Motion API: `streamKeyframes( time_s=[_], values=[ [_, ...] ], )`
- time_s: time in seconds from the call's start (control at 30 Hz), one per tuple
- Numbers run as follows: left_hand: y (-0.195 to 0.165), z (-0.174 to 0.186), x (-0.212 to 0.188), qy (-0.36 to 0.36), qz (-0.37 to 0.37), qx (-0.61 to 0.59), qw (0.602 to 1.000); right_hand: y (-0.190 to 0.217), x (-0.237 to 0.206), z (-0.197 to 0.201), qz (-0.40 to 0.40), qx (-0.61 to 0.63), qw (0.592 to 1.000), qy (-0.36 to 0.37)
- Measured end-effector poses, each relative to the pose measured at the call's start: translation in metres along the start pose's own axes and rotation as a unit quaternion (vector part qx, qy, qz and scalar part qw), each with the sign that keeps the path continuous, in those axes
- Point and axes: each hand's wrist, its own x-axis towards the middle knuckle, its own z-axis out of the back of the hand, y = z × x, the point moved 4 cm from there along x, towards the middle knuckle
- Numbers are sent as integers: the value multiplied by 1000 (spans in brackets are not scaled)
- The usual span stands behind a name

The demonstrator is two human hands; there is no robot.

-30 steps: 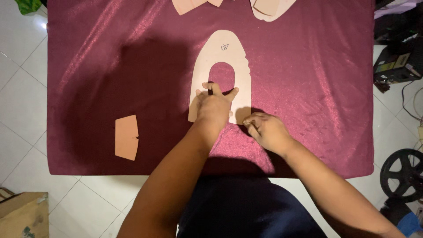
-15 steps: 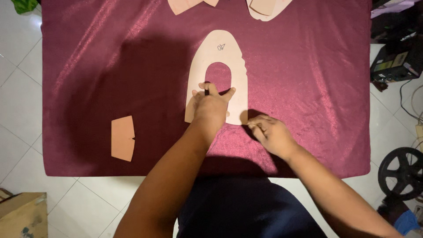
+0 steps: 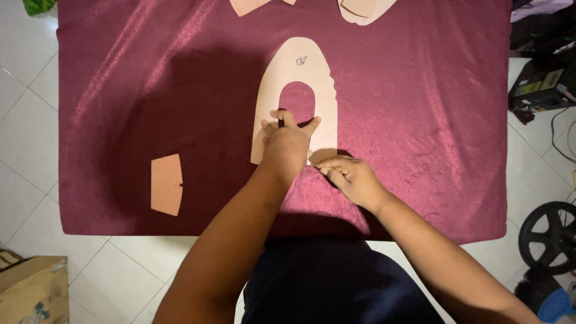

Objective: The person places a U-shaped paper pattern on a maroon fabric and uses a small stick to trace its outline. They repeatedly reposition the pattern and continue tracing along the edges to mark the fabric for cutting.

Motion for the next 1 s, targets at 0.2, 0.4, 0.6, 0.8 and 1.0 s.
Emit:
streamKeyframes(
  time_s=[0.2, 0.4, 0.6, 0.8, 1.0],
  values=[
    [-8, 12, -6, 35, 21, 12, 999, -1, 1, 0, -14, -39, 999, -1],
    [-15, 22, -14, 93, 30, 28, 995, 9, 8, 2, 76, -117, 990, 21],
    [-15, 23, -16, 79, 22, 8, 997, 15, 15, 3, 61, -155, 985, 36],
    [-13, 26, -12, 82, 23, 1, 996, 15, 17, 4, 44, -196, 979, 41],
    [-14, 29, -16, 99, 20, 10, 995, 7, 1, 24, 47, -222, 973, 36]
  ],
)
